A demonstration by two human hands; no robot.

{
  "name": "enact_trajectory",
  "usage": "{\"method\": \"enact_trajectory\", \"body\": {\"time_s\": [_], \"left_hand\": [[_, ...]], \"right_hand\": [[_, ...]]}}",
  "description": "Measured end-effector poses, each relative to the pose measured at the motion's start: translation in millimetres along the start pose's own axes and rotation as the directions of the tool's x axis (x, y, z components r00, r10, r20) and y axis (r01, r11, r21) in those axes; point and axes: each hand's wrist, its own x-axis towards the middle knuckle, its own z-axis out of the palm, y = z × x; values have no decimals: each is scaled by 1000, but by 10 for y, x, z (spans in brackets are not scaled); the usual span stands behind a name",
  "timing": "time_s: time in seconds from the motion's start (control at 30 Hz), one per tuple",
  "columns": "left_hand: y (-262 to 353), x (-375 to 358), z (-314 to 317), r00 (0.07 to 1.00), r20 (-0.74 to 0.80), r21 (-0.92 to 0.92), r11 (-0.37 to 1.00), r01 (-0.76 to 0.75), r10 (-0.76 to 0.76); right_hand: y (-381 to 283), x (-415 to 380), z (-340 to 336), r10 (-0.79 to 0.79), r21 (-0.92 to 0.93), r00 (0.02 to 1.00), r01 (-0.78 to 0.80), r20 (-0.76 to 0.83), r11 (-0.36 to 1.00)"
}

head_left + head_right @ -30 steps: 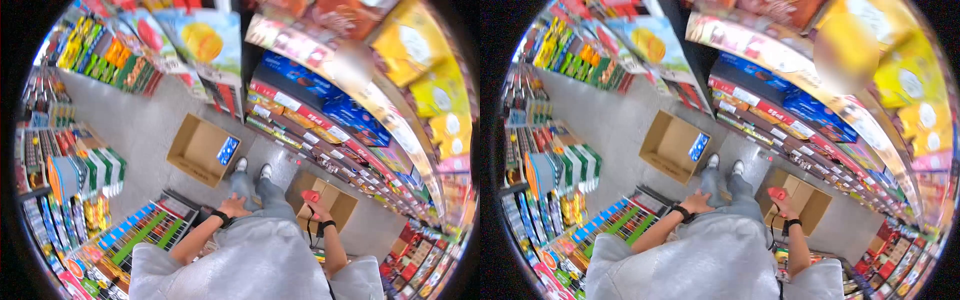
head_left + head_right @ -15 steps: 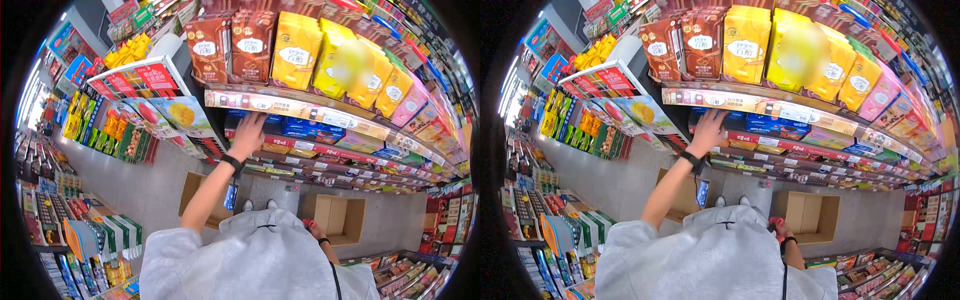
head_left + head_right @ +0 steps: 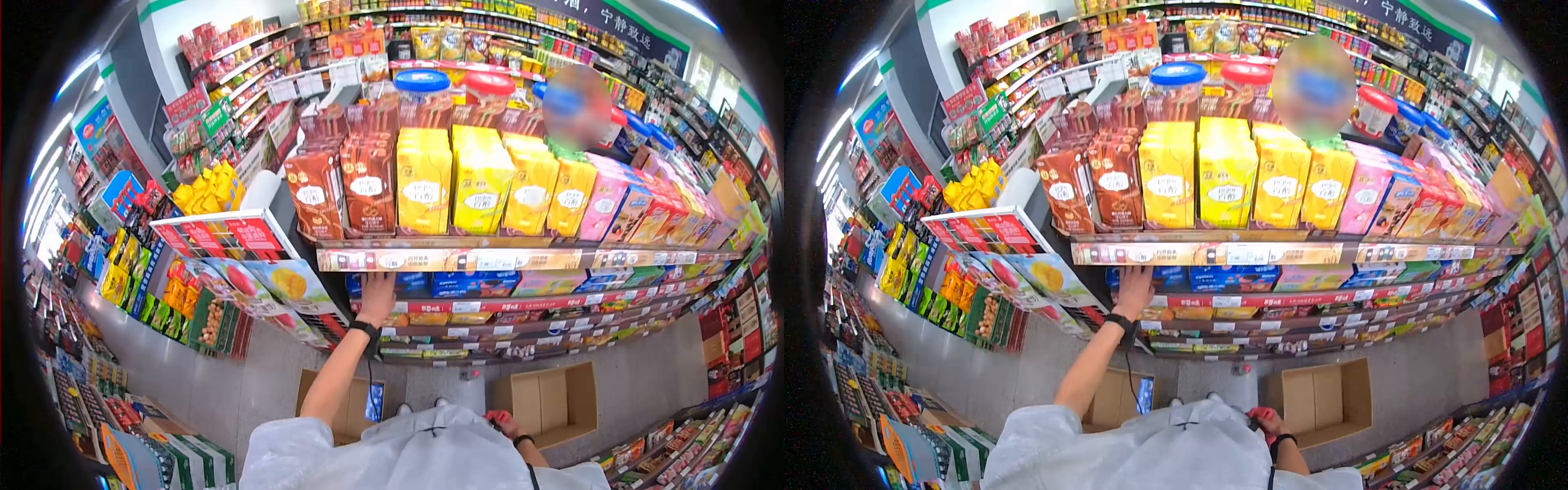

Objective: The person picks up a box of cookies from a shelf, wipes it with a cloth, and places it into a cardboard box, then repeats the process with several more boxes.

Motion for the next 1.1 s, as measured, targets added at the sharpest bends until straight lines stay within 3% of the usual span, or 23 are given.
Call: {"method": "enact_trajectory", "body": {"time_s": [0.07,0.17,0.27,0.4,0.47,0.57,0.67,0.7,0.77,0.83,0.93,1.0,1.03,1.1], "left_hand": [[6,-10,-82,996,-81,-17,999,-32,30],[10,-15,-243,986,-140,-40,994,-101,94],[44,-66,-382,990,-130,-91,994,-64,52],[83,-186,-630,990,-127,-161,986,39,-60],[21,-250,-682,985,-172,-175,984,-25,-5],[7,-381,-823,952,-281,-209,961,-182,119],[81,-618,-889,875,-440,-265,901,-344,205],[158,-707,-958,882,-440,-321,889,-328,167],[354,-872,-1202,907,-405,-419,857,-301,121],[551,-1015,-1404,929,-360,-501,824,-265,80],[881,-1249,-1418,983,-165,-667,744,-52,-79],[1092,-1223,-1572,959,-277,-755,630,-180,-58],[1165,-1242,-1559,968,-250,-770,612,-177,-35],[1259,-1253,-1518,954,-301,-744,627,-230,-8]], "right_hand": [[-385,-74,178,253,-113,961,-265,-111,958],[-182,-45,44,301,-333,950,-310,-78,891],[-276,-48,81,316,-345,942,-337,-115,876],[-360,-26,95,286,11,958,-286,9,958],[-185,102,-82,260,99,962,-267,79,959],[-657,226,-42,329,-420,944,-308,-24,854],[-672,443,-23,176,-771,944,-328,-277,545],[-1132,462,176,206,-734,946,-325,-252,597],[-1830,578,540,266,-481,951,-310,-159,820],[-2216,842,713,147,-165,968,-114,203,980],[-3434,749,1448,-138,-76,967,158,212,985],[-3536,823,1655,-280,2,939,285,201,958],[-3534,827,1739,-346,41,918,345,193,938],[-3159,931,1800,-131,186,956,83,261,979]]}}
